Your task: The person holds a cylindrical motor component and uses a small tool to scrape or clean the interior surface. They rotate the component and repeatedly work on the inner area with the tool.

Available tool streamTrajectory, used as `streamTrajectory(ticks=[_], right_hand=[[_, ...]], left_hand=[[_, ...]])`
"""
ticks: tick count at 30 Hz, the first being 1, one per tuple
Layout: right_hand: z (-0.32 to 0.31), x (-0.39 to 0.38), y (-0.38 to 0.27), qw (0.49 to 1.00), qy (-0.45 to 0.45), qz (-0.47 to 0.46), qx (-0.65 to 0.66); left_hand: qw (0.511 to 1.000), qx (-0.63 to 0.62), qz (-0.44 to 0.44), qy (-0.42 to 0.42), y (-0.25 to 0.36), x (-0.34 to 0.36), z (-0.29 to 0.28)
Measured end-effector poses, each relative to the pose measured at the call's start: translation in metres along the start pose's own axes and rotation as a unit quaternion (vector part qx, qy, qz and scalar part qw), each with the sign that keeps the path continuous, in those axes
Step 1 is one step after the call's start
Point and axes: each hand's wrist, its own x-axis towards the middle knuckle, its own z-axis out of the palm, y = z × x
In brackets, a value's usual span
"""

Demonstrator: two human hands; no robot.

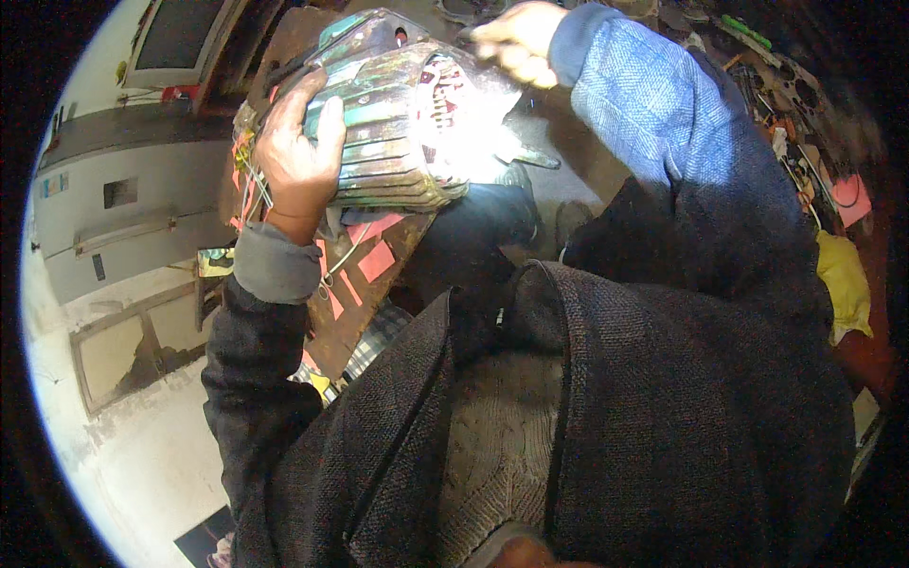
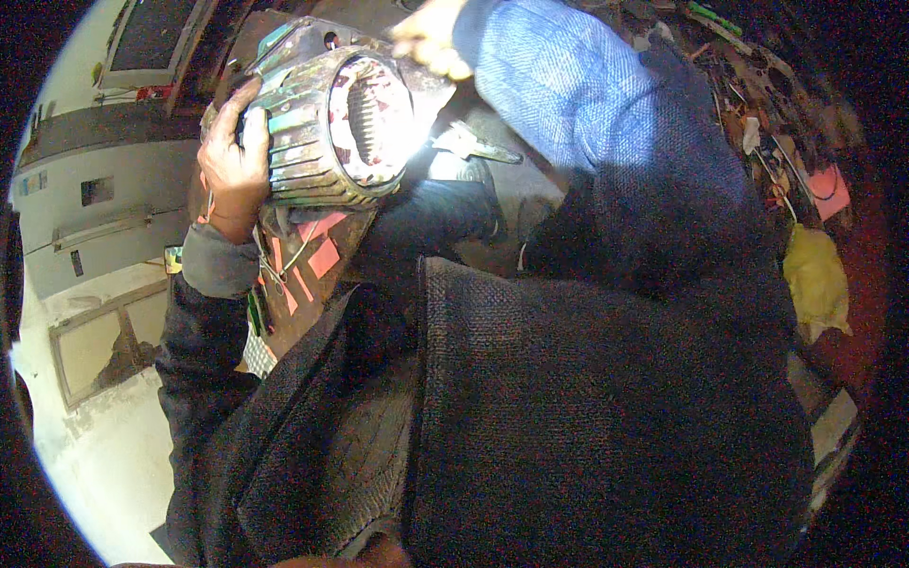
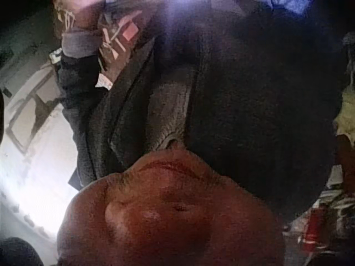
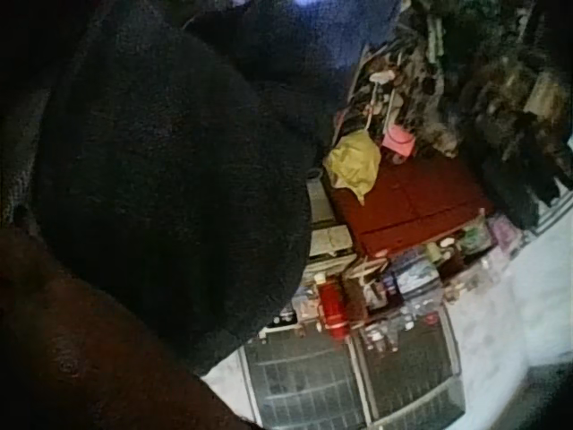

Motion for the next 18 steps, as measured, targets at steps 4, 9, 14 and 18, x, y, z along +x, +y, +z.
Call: streamTrajectory(ticks=[4,9,14,18], right_hand=[[-0.026,-0.01,0.022,0.933,0.237,-0.03,-0.268],[0.002,-0.004,0.071,0.764,0.082,-0.26,-0.584],[0.012,0.04,0.093,0.756,-0.026,-0.263,-0.599],[0.004,0.082,0.115,0.81,-0.136,-0.344,-0.455]], left_hand=[[1.0,0.002,-0.005,0.002,-0.001,0.0,0.003],[0.999,-0.032,-0.031,-0.004,0.0,-0.001,0.004],[0.999,-0.03,-0.029,-0.012,0.001,0.001,0.003],[1.0,-0.017,-0.022,-0.005,0.001,0.001,0.004]])
